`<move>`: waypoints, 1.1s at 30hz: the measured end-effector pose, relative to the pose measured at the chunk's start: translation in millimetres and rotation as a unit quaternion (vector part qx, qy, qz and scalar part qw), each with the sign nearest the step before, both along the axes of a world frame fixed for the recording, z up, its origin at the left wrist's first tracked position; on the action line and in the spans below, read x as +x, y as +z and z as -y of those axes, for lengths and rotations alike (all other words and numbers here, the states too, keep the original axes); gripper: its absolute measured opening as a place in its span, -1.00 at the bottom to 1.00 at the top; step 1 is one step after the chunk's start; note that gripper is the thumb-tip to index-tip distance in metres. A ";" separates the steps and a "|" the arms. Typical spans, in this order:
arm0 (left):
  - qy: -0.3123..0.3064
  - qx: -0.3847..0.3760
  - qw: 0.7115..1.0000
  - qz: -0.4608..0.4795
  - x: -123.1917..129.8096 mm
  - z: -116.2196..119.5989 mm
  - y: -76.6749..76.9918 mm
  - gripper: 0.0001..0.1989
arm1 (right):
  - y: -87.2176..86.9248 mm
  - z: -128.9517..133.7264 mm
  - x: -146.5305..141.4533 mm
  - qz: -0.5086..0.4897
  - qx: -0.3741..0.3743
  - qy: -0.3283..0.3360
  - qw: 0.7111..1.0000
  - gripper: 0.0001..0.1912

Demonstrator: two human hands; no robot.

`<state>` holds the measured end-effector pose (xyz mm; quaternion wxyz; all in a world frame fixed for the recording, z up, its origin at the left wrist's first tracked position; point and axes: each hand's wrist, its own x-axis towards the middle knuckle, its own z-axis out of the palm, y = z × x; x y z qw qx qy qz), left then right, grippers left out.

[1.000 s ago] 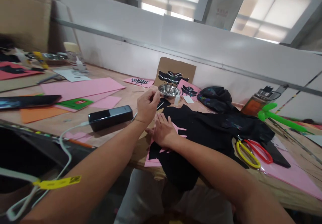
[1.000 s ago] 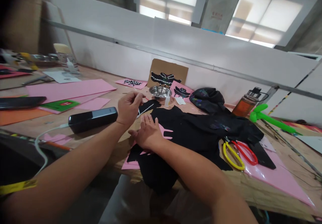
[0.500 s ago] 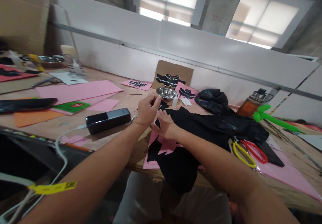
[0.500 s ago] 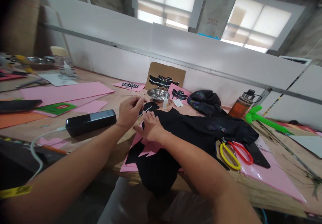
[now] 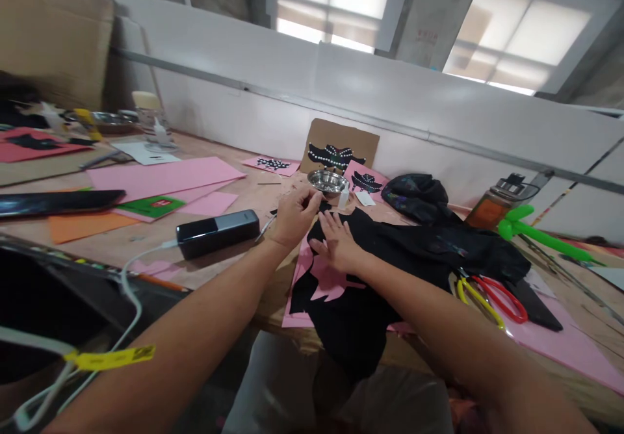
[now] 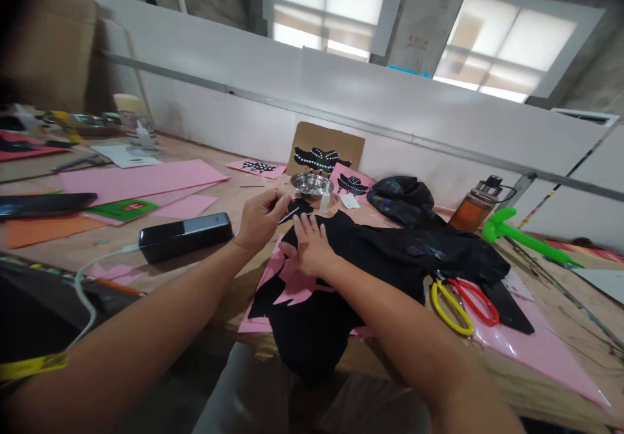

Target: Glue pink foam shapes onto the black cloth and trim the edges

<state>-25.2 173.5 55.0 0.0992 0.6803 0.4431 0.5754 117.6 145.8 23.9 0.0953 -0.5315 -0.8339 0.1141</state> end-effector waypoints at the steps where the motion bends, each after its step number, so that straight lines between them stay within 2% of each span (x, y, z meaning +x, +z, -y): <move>1: 0.000 -0.001 1.000 0.000 -0.5 -0.8 0.2 -0.72 | -0.6 5.0 4.5 0.006 0.003 0.008 1.000 -0.18; 6: -0.008 -0.010 1.000 -0.014 1.7 -1.9 -0.8 -0.72 | -8.9 22.9 15.9 0.024 0.003 0.019 1.000 -0.17; 13: -0.017 -0.002 0.999 -0.044 2.7 -4.0 -2.5 -0.70 | -1.4 21.2 18.2 0.023 -0.030 0.015 0.999 -0.16; 20: -0.042 -0.026 0.996 -0.071 5.4 -7.4 -4.6 -0.73 | -11.9 28.3 27.6 0.030 0.005 0.015 0.999 -0.18; 23: -0.049 -0.031 0.996 -0.070 7.9 -6.2 -6.8 -0.73 | -10.2 27.8 28.0 0.025 -0.005 0.019 0.999 -0.19; 26: -0.047 -0.030 0.997 -0.058 8.7 -7.3 -9.1 -0.73 | -1.7 25.5 25.0 0.020 -0.022 0.010 1.000 -0.18; 29: -0.036 -0.028 0.998 -0.040 7.5 -10.9 -10.5 -0.73 | 5.1 23.3 15.9 0.022 -0.009 0.012 1.000 -0.17; 33: -0.025 -0.036 0.999 -0.021 5.3 -15.0 -11.5 -0.71 | -0.6 24.0 0.7 0.043 -0.002 0.041 0.998 -0.16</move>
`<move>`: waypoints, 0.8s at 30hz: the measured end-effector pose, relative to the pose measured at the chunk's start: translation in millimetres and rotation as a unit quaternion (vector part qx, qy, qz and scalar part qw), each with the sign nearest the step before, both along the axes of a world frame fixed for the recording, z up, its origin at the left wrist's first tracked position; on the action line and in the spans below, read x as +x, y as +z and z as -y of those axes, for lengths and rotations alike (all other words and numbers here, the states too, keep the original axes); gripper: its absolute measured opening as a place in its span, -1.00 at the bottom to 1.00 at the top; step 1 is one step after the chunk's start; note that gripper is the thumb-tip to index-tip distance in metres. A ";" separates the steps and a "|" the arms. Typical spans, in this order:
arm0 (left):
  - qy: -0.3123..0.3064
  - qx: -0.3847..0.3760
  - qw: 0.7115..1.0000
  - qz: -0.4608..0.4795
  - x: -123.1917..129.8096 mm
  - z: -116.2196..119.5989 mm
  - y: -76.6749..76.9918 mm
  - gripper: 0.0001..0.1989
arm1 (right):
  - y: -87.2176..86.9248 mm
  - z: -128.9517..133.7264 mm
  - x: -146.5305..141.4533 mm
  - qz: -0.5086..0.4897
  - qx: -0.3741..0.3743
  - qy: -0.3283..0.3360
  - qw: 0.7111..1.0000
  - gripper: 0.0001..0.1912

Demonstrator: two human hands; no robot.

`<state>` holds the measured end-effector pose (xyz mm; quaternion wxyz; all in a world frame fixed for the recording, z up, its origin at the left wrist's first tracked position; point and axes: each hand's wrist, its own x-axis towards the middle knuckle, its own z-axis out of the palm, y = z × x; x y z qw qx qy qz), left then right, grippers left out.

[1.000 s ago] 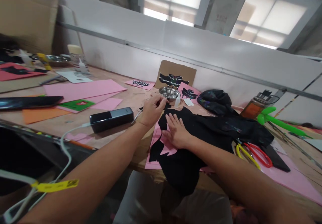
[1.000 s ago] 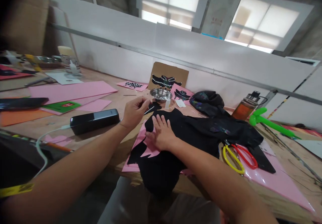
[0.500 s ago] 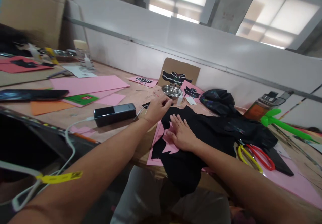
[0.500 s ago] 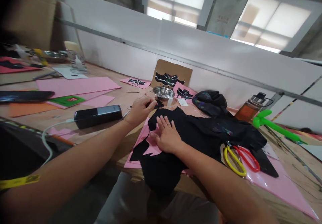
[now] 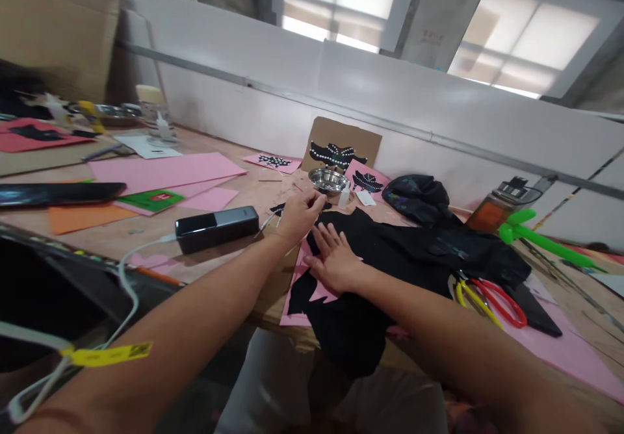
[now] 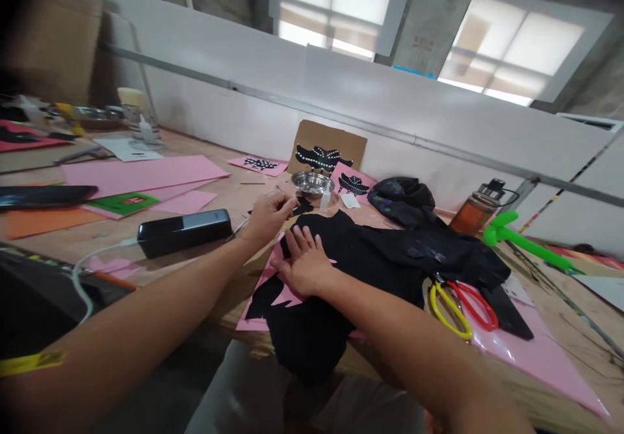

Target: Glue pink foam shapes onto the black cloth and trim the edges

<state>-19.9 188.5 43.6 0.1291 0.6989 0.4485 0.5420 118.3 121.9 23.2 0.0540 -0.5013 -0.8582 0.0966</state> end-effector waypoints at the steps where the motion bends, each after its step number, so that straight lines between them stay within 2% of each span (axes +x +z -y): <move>1: 0.000 -0.003 1.000 0.003 -0.2 -0.4 -0.2 -0.71 | -3.0 0.9 -2.3 0.004 -0.002 0.004 1.000 -0.17; 6: -0.002 -0.008 1.000 0.015 0.9 0.0 -0.4 -0.71 | -9.5 3.1 -2.9 0.004 -0.004 0.006 1.000 -0.20; 11: 0.009 0.003 0.999 0.036 -1.3 -0.5 3.1 -0.71 | 2.9 -4.9 -2.6 -0.027 -0.043 -0.028 0.998 -0.19; 14: 0.020 0.008 0.998 0.051 -4.5 -0.9 5.1 -0.71 | 6.3 -9.6 -7.8 -0.039 -0.033 -0.027 0.998 -0.17; 21: 0.023 0.009 0.998 0.063 -5.2 -1.5 3.5 -0.73 | -19.3 -8.7 -21.8 -0.003 0.030 0.000 1.000 -0.17; 24: 0.019 0.015 0.998 0.063 -3.2 0.1 3.7 -0.72 | -18.7 -10.6 -21.0 0.003 0.018 -0.001 1.000 -0.18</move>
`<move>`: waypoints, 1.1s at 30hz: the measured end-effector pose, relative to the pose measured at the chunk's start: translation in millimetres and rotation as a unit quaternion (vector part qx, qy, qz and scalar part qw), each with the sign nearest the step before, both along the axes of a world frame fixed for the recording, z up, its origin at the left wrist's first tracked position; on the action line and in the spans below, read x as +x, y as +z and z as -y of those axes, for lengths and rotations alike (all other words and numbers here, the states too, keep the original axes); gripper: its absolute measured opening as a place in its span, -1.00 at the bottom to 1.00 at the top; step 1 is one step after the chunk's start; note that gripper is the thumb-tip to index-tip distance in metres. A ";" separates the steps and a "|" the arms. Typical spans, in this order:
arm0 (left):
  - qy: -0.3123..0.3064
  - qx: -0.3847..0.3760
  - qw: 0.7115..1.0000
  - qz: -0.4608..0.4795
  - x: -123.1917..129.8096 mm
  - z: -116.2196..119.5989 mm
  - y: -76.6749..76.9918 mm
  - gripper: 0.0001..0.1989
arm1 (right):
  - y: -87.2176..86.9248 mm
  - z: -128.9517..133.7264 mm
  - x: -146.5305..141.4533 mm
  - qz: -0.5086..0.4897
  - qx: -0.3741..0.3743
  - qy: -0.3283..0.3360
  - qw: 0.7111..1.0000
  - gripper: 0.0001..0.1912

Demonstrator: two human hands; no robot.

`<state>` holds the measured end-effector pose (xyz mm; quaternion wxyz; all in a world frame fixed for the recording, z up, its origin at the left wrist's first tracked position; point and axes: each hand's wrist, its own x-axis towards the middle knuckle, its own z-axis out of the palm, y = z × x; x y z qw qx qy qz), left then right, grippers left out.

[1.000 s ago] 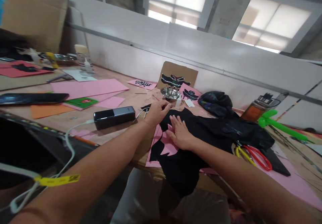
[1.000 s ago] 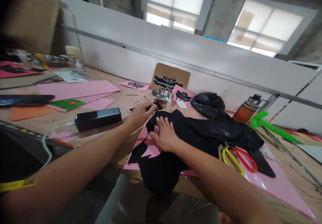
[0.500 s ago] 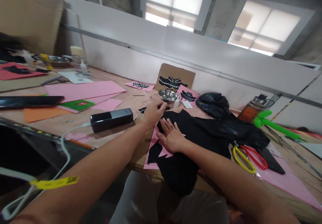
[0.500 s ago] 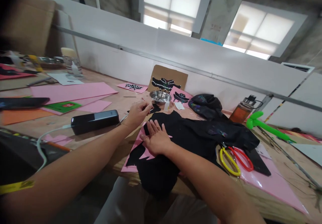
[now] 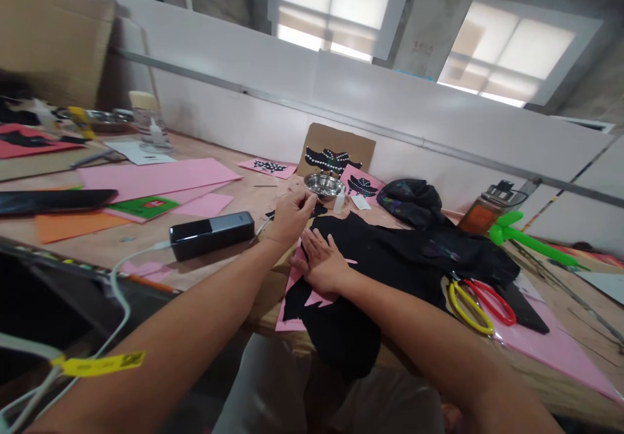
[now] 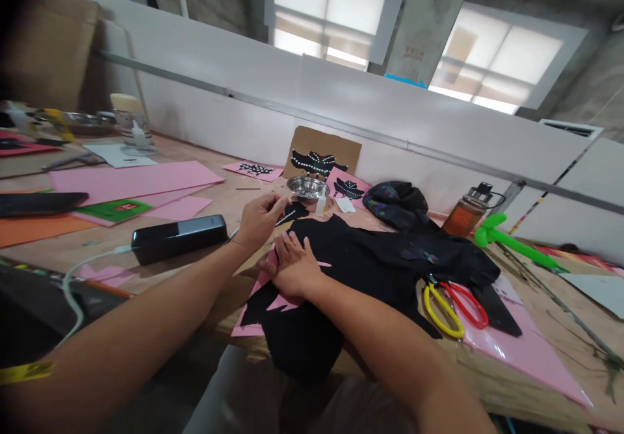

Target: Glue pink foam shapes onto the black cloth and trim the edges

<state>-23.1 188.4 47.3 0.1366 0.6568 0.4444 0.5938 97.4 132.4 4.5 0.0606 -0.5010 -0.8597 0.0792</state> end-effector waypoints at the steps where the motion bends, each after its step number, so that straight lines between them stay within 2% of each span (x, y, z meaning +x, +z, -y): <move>1: 0.000 0.003 1.000 0.001 0.3 0.7 0.6 -0.72 | 3.5 -1.7 0.6 0.000 -0.013 0.000 1.000 -0.20; 4: 0.006 0.010 1.000 0.006 -0.4 2.0 2.8 -0.72 | 17.3 -8.1 0.0 -0.016 -0.070 -0.026 0.997 -0.25; 6: 0.012 0.012 1.000 0.009 -1.8 1.5 3.9 -0.72 | 22.0 -10.8 -2.9 -0.037 -0.082 -0.057 0.994 -0.24; 8: 0.018 0.010 1.000 0.009 -3.1 0.0 3.8 -0.72 | 18.9 -10.1 -7.2 -0.044 -0.053 -0.053 0.996 -0.22; 11: 0.023 0.005 1.000 0.002 -3.3 -2.7 1.7 -0.72 | 5.0 -4.4 -12.3 -0.019 0.005 -0.003 1.000 -0.21; 14: 0.023 0.006 1.000 -0.008 -2.0 -3.5 -0.6 -0.72 | -2.0 -1.2 -13.6 -0.004 0.019 0.012 1.000 -0.17; 18: 0.023 0.018 1.000 -0.011 -1.4 -2.0 -0.1 -0.72 | 11.4 -1.0 -12.1 -0.007 -0.021 -0.006 1.000 -0.19; 21: 0.033 0.028 0.999 -0.002 -3.3 -2.4 2.1 -0.73 | 21.3 8.7 -12.0 -0.018 -0.027 -0.028 0.999 -0.20; 26: 0.057 0.031 0.998 0.012 -7.0 -4.8 4.2 -0.74 | 14.3 35.8 -13.7 -0.012 -0.010 0.039 0.999 -0.18; 29: 0.060 0.030 0.998 0.012 -6.8 -3.9 4.0 -0.75 | 10.0 41.4 -14.5 -0.017 -0.011 0.039 0.999 -0.18; 33: 0.051 0.028 0.998 0.001 -4.9 -1.5 2.9 -0.75 | 9.2 36.1 -13.5 -0.020 -0.019 0.032 0.999 -0.17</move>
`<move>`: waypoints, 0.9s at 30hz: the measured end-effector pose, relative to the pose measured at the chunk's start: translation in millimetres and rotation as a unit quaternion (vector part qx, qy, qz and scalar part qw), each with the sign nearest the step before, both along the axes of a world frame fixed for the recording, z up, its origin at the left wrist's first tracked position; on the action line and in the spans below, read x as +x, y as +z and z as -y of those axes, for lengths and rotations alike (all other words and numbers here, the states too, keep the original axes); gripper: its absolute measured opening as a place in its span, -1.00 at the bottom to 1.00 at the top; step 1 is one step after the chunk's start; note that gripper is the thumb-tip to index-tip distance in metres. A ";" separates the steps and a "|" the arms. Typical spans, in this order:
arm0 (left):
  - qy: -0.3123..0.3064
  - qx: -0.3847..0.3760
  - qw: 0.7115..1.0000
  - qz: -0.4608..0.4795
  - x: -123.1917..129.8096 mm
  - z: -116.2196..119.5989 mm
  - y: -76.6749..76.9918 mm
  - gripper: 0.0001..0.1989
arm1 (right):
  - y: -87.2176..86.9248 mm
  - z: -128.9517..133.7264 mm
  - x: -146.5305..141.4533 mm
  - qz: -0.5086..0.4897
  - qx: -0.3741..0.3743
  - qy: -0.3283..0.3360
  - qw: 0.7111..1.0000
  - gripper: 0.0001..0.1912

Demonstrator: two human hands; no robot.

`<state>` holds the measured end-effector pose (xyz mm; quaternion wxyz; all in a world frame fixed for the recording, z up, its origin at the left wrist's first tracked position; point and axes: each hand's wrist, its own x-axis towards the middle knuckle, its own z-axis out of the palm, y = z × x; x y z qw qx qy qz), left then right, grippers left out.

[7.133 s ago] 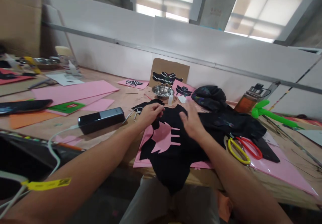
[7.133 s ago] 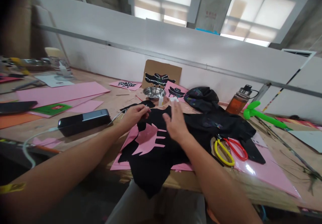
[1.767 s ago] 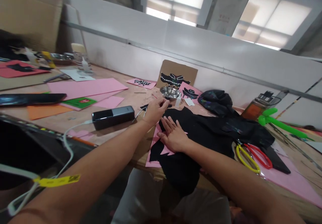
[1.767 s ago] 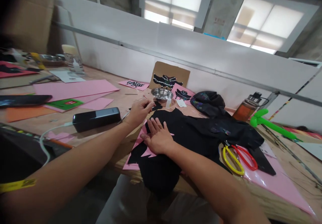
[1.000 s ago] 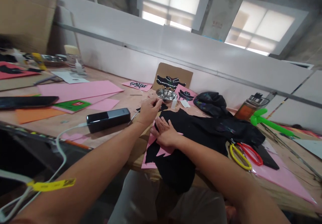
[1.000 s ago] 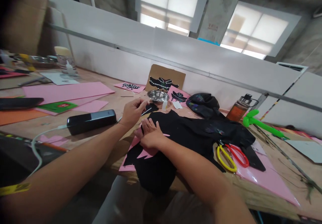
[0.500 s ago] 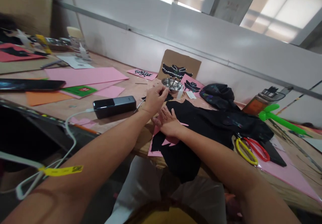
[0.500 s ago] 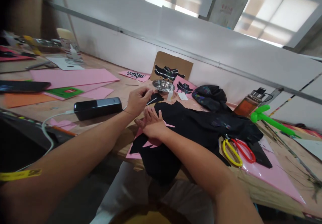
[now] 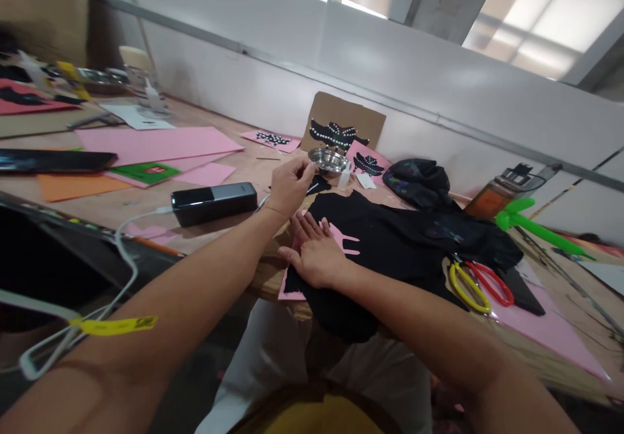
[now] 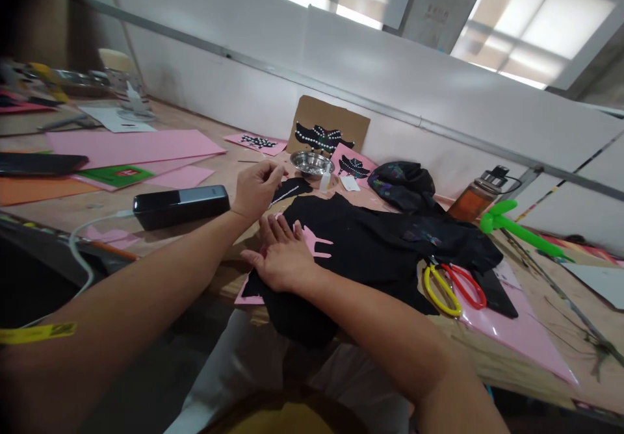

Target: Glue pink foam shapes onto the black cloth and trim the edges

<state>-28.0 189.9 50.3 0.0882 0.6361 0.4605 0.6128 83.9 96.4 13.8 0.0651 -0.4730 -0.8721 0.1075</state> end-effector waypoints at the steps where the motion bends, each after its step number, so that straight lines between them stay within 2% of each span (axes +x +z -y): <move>1: -0.002 0.000 1.000 -0.003 0.3 0.3 -0.3 -0.74 | -0.6 -2.5 0.3 0.001 -0.001 -0.001 1.000 -0.17; 6: -0.010 -0.002 1.000 -0.023 -0.1 -0.3 -2.2 -0.74 | -4.6 -17.9 -1.2 0.021 -0.012 -0.030 0.999 -0.21; 9: -0.011 -0.006 0.999 -0.038 -0.3 -0.8 -3.5 -0.73 | 1.5 -27.7 1.6 -0.012 -0.043 -0.029 0.999 -0.21; 12: -0.014 -0.010 0.999 -0.052 0.6 -1.2 -4.8 -0.75 | 15.0 -38.2 17.6 -0.083 -0.059 -0.055 0.993 -0.20; 15: -0.017 -0.014 0.998 -0.062 2.4 -2.2 -5.9 -0.74 | 23.0 -45.7 45.1 -0.088 -0.022 -0.075 0.993 -0.18; 20: -0.020 -0.020 0.997 -0.071 4.6 -3.5 -7.4 -0.73 | 8.9 -42.5 77.9 0.001 -0.016 -0.088 0.996 -0.18; 23: -0.021 -0.016 0.996 -0.080 5.0 -2.4 -7.7 -0.71 | 1.8 -39.6 80.7 0.021 -0.012 -0.079 0.997 -0.17; 27: -0.020 -0.010 0.996 -0.086 5.2 -1.2 -7.2 -0.70 | 5.0 -37.9 76.0 0.014 -0.002 -0.093 0.996 -0.19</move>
